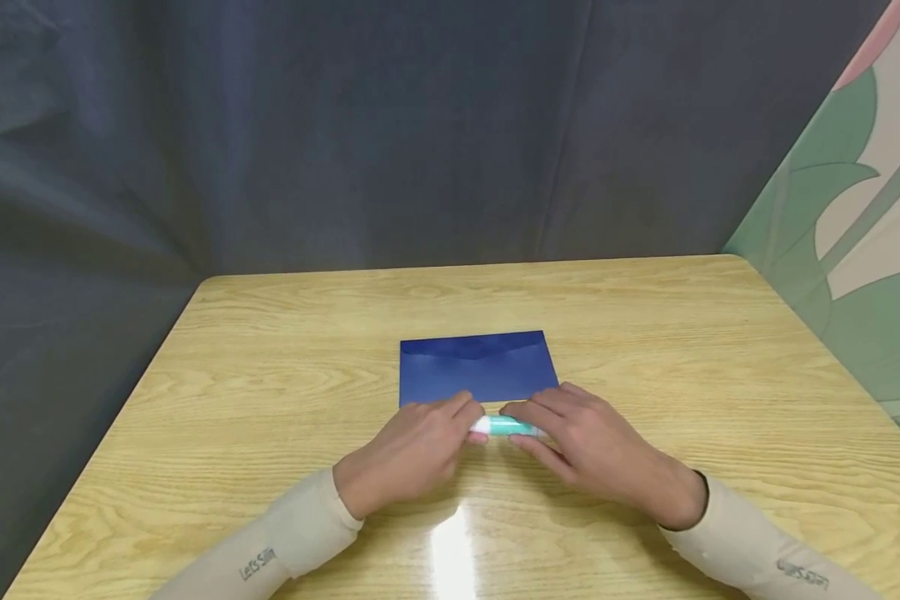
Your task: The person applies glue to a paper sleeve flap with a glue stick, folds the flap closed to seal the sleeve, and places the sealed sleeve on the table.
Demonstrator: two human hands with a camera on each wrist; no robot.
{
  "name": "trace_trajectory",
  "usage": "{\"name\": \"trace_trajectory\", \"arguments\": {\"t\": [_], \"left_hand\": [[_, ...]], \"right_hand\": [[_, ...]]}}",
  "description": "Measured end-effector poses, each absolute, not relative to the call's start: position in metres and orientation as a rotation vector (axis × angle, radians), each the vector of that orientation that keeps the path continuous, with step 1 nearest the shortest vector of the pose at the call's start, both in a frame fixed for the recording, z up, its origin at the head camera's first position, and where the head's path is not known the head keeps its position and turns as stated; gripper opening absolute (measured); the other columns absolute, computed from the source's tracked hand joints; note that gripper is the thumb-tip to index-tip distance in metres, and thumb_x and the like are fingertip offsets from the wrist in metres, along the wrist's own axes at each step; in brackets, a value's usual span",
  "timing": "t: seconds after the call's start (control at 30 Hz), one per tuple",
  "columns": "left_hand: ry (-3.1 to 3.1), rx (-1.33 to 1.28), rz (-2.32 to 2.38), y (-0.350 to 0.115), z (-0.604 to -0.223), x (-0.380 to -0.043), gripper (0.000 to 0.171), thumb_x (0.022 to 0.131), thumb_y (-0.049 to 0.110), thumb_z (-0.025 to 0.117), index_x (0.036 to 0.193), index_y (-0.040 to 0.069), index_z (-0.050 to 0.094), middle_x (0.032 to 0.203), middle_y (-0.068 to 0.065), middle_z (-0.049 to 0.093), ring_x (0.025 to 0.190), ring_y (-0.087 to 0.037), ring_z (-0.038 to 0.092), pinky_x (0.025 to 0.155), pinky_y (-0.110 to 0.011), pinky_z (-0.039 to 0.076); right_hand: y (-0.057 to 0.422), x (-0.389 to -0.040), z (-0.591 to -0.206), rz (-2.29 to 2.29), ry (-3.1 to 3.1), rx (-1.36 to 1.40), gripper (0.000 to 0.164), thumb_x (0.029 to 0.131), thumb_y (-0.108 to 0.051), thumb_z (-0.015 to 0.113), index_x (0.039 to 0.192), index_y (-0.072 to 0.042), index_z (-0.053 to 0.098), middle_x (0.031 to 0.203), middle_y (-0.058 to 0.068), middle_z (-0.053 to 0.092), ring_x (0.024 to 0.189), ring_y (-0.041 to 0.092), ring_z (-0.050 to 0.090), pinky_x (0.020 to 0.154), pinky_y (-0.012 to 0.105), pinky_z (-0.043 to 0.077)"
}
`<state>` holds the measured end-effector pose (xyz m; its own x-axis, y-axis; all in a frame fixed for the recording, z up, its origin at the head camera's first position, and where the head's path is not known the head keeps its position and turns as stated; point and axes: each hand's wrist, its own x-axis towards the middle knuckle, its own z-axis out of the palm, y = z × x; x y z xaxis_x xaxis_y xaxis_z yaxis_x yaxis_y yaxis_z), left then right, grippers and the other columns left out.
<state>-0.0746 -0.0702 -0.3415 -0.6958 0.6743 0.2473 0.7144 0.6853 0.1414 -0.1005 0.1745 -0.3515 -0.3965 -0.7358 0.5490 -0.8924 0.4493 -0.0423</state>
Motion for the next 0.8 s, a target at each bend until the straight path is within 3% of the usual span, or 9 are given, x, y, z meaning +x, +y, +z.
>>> {"name": "trace_trajectory", "arguments": {"t": [0.2,0.47,0.63,0.8], "left_hand": [[-2.699,-1.114,-0.359,-0.073,-0.343,-0.077,0.015,0.101,0.029,0.058,0.098,0.014,0.060,0.085,0.007,0.055,0.064,-0.004,0.046,0.051,-0.014,0.038],[-2.745,-1.090,-0.455,-0.076,-0.343,-0.081,0.018,0.098,0.030,0.062,0.102,0.012,0.064,0.084,0.006,0.057,0.064,-0.004,0.048,0.054,-0.014,0.041],[-2.847,-0.971,-0.385,-0.080,-0.342,-0.083,0.037,0.098,0.039,0.062,0.119,0.008,0.066,0.100,0.002,0.063,0.083,-0.011,0.057,0.074,-0.025,0.053],[-2.927,-0.894,-0.273,-0.089,-0.342,-0.087,0.048,0.097,0.041,0.063,0.130,0.005,0.063,0.120,-0.007,0.063,0.107,-0.023,0.058,0.093,-0.036,0.051]], "right_hand": [[0.176,-0.102,-0.354,0.446,-2.239,1.434,0.034,0.093,-0.024,0.069,0.126,-0.019,0.065,0.096,-0.010,0.070,0.084,0.006,0.065,0.076,0.031,0.054],[0.177,-0.103,-0.354,0.445,-2.263,1.384,0.030,0.086,-0.023,0.075,0.114,-0.018,0.067,0.096,-0.009,0.071,0.081,0.006,0.065,0.072,0.030,0.053],[0.180,-0.106,-0.354,0.396,-2.264,1.337,0.026,0.085,-0.023,0.076,0.110,-0.020,0.069,0.090,-0.008,0.070,0.073,0.006,0.061,0.068,0.028,0.051],[0.186,-0.113,-0.354,0.342,-2.281,1.288,0.026,0.081,-0.020,0.079,0.105,-0.020,0.070,0.083,-0.009,0.067,0.067,0.005,0.054,0.065,0.027,0.049]]}}
